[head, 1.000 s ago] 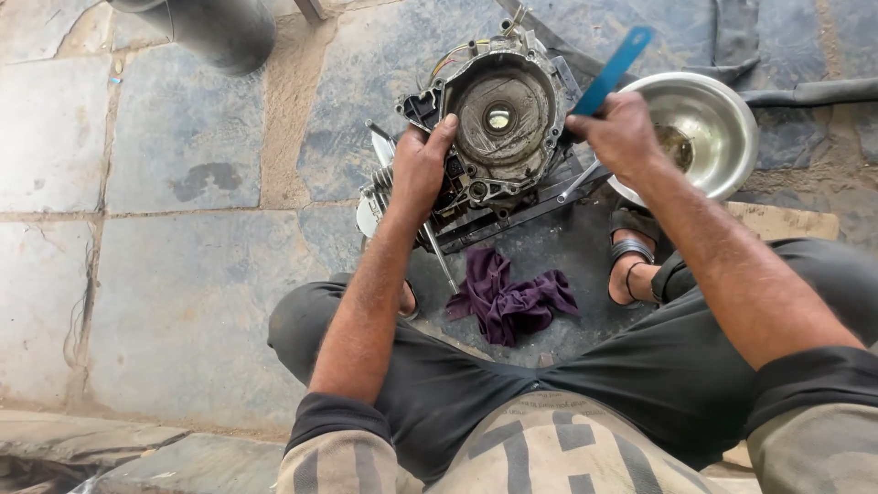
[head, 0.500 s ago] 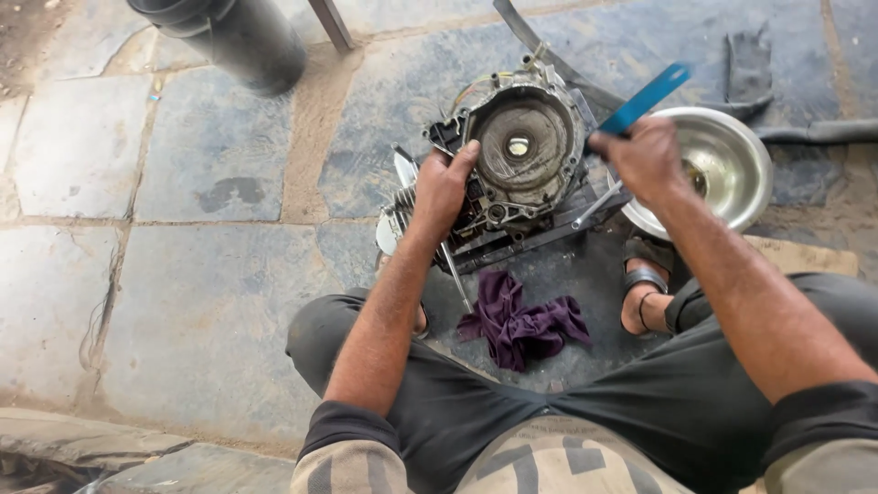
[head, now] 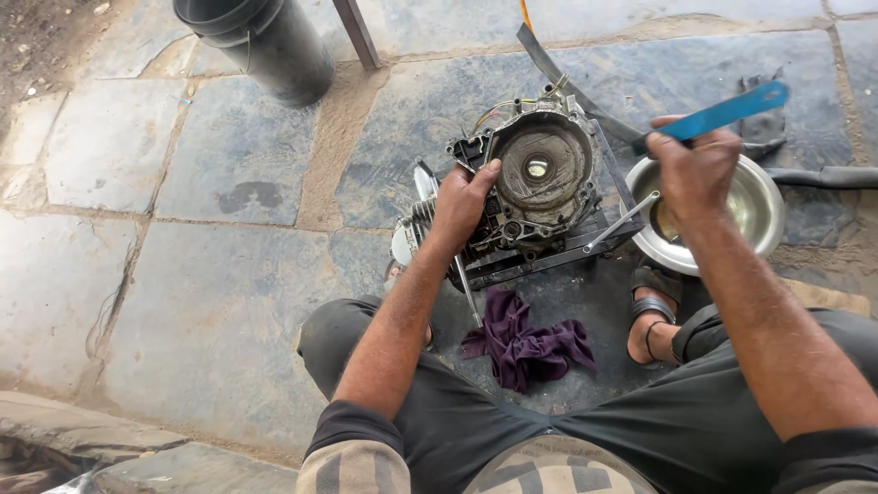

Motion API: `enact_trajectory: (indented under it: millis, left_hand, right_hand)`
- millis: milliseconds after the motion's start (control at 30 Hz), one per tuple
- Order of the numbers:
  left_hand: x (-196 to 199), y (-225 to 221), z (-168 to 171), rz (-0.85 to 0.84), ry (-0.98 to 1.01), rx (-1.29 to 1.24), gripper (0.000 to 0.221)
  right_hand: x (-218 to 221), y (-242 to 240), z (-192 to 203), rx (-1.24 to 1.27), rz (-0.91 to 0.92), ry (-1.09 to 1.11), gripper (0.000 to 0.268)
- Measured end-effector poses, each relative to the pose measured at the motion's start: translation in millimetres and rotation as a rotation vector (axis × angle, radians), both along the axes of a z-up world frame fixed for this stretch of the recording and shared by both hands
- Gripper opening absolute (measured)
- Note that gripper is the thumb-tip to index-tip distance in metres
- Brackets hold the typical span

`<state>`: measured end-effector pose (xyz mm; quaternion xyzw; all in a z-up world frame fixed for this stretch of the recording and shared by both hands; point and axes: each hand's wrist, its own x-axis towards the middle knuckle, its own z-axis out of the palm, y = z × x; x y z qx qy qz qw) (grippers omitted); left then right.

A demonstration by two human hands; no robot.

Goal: The user is cleaning and inspecting internal motorcycle engine components including the crankcase and gears.

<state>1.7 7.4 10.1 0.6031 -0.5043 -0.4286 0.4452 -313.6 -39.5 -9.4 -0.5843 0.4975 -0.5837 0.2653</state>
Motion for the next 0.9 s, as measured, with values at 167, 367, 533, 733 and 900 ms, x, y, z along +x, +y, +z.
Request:
enact_trajectory:
  millis: [167, 367, 533, 733, 900]
  left_hand:
    - [1, -5, -8, -0.002, 0.002, 0.002, 0.052]
    - [1, -7, -12, -0.007, 0.028, 0.009, 0.053]
    - [1, -7, -14, -0.002, 0.021, 0.019, 0.054]
    - [1, -6, -12, 0.003, -0.018, 0.019, 0.055]
    - [0, -5, -11, -0.023, 0.044, 0.017, 0.055]
  right_hand:
    - [8, 16, 32, 0.023, 0.027, -0.211, 0.013]
    - [12, 21, 33, 0.029, 0.118, -0.275, 0.014]
    - [11, 20, 26, -0.052, 0.101, -0.143, 0.015]
    - [6, 11, 25, 0.000, 0.051, -0.119, 0.013]
    - [2, 6, 35, -0.097, 0.098, -0.058, 0.015]
